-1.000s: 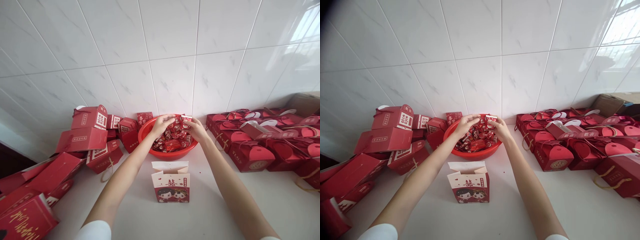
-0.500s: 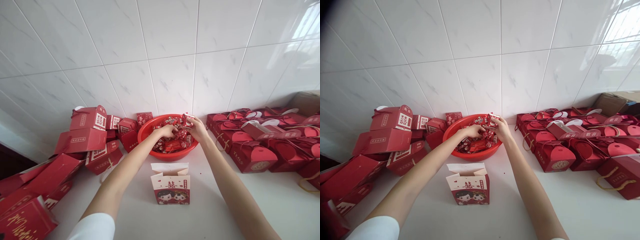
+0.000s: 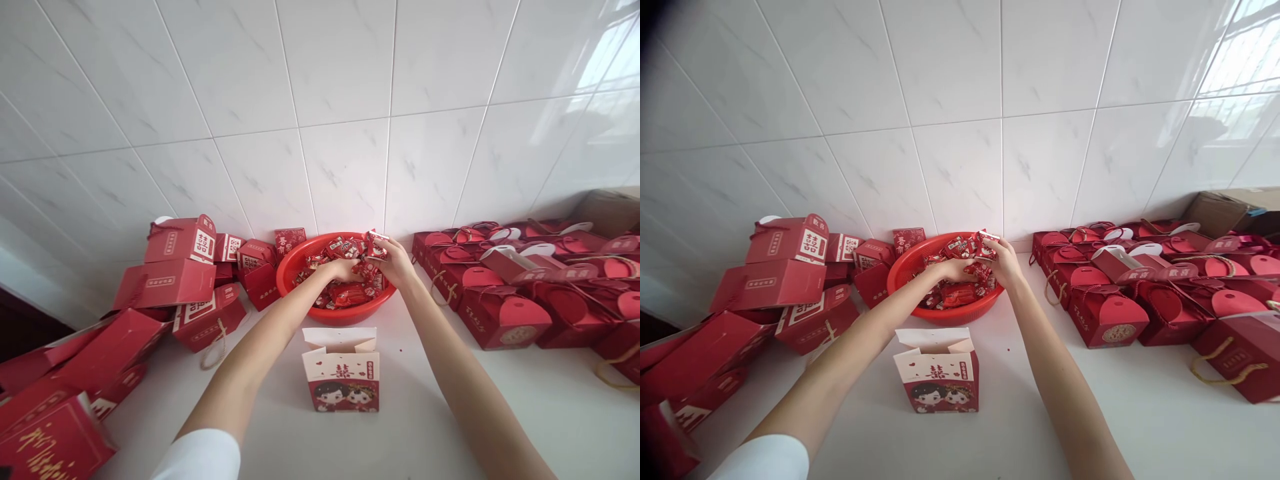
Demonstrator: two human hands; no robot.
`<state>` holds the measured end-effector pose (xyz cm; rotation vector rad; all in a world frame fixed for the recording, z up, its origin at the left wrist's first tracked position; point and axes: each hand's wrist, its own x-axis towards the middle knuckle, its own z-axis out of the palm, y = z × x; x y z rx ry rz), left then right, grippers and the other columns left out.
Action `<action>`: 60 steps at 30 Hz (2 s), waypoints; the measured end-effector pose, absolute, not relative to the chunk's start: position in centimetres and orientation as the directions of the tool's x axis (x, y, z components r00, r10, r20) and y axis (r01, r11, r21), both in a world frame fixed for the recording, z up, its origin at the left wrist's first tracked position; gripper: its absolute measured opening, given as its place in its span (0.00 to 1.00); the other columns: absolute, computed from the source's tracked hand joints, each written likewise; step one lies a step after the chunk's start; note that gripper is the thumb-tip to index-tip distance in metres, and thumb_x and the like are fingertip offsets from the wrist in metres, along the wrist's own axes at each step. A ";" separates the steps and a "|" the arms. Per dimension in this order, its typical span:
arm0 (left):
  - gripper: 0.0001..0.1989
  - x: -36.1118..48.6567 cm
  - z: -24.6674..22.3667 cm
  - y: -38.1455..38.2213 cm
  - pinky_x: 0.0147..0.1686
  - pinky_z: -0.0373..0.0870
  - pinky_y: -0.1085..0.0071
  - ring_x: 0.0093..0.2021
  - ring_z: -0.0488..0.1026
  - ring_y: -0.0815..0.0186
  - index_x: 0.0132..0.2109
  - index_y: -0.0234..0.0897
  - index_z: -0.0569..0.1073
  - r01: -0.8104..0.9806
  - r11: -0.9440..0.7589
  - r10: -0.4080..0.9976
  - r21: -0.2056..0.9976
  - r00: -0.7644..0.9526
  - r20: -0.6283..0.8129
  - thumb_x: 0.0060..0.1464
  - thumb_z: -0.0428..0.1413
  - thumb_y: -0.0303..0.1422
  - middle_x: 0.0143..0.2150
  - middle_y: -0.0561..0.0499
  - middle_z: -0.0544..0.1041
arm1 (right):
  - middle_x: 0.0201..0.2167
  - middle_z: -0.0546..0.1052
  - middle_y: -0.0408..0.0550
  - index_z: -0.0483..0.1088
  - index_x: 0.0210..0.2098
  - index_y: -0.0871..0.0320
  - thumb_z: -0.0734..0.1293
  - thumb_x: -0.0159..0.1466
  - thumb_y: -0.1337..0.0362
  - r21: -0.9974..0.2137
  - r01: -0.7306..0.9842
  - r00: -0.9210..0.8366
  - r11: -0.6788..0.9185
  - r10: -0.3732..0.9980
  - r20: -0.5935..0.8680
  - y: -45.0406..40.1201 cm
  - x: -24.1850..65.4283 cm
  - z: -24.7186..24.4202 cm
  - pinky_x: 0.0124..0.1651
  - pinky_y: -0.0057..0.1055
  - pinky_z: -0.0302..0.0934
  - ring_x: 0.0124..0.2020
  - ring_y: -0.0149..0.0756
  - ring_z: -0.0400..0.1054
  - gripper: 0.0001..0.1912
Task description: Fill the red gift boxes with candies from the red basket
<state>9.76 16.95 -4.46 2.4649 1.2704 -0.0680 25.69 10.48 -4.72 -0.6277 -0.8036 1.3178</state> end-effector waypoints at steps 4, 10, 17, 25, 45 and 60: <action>0.16 9.5 -4.9 17.0 0.39 0.70 0.71 0.39 0.77 0.58 0.40 0.37 0.80 0.799 -0.485 0.791 0.356 0.575 -0.212 0.48 0.63 0.43 0.39 0.48 0.82 | 0.30 0.76 0.40 0.74 0.31 0.55 0.79 0.45 0.61 -0.796 -0.584 0.059 0.160 0.986 0.155 10.4 25.6 -4.7 0.31 0.28 0.72 0.31 0.32 0.71 0.16; 0.05 8.9 -4.2 16.2 0.32 0.67 0.73 0.30 0.73 0.65 0.32 0.37 0.80 0.723 -0.461 0.783 0.515 0.605 -0.147 0.42 0.62 0.30 0.25 0.55 0.77 | 0.31 0.77 0.41 0.75 0.31 0.55 0.80 0.43 0.59 -0.797 -0.580 0.066 0.170 0.985 0.162 10.2 25.6 -4.6 0.32 0.29 0.71 0.33 0.34 0.71 0.18; 0.13 6.5 -2.6 14.5 0.39 0.70 0.68 0.35 0.76 0.62 0.37 0.35 0.81 0.582 -0.406 0.821 0.704 0.571 0.002 0.41 0.66 0.33 0.33 0.52 0.80 | 0.29 0.77 0.41 0.74 0.29 0.54 0.80 0.45 0.59 -0.799 -0.577 0.055 0.171 0.984 0.171 10.1 25.7 -4.5 0.34 0.29 0.72 0.32 0.33 0.70 0.16; 0.14 4.2 -2.7 13.2 0.41 0.72 0.69 0.36 0.76 0.65 0.44 0.36 0.78 0.444 -0.357 0.890 0.822 0.428 0.155 0.48 0.61 0.33 0.35 0.52 0.79 | 0.30 0.78 0.40 0.75 0.30 0.54 0.79 0.45 0.60 -0.802 -0.575 0.029 0.158 0.984 0.173 10.0 25.7 -4.4 0.33 0.28 0.72 0.33 0.33 0.72 0.15; 0.15 5.1 -2.6 11.2 0.39 0.74 0.70 0.45 0.79 0.60 0.48 0.38 0.75 0.303 -0.317 0.948 0.899 0.137 0.288 0.54 0.58 0.34 0.47 0.49 0.82 | 0.34 0.81 0.44 0.78 0.37 0.55 0.81 0.47 0.60 -0.857 -0.508 -0.195 0.088 0.957 0.213 8.7 25.7 -3.7 0.33 0.31 0.73 0.34 0.37 0.76 0.19; 0.10 0.5 1.1 4.1 0.56 0.71 0.61 0.53 0.77 0.57 0.37 0.40 0.80 0.195 -0.434 0.833 0.879 0.459 0.310 0.53 0.62 0.41 0.54 0.46 0.79 | 0.31 0.79 0.42 0.78 0.36 0.54 0.81 0.45 0.60 -0.826 -0.539 -0.100 0.163 0.962 0.255 8.4 26.3 -2.6 0.32 0.30 0.71 0.30 0.34 0.72 0.19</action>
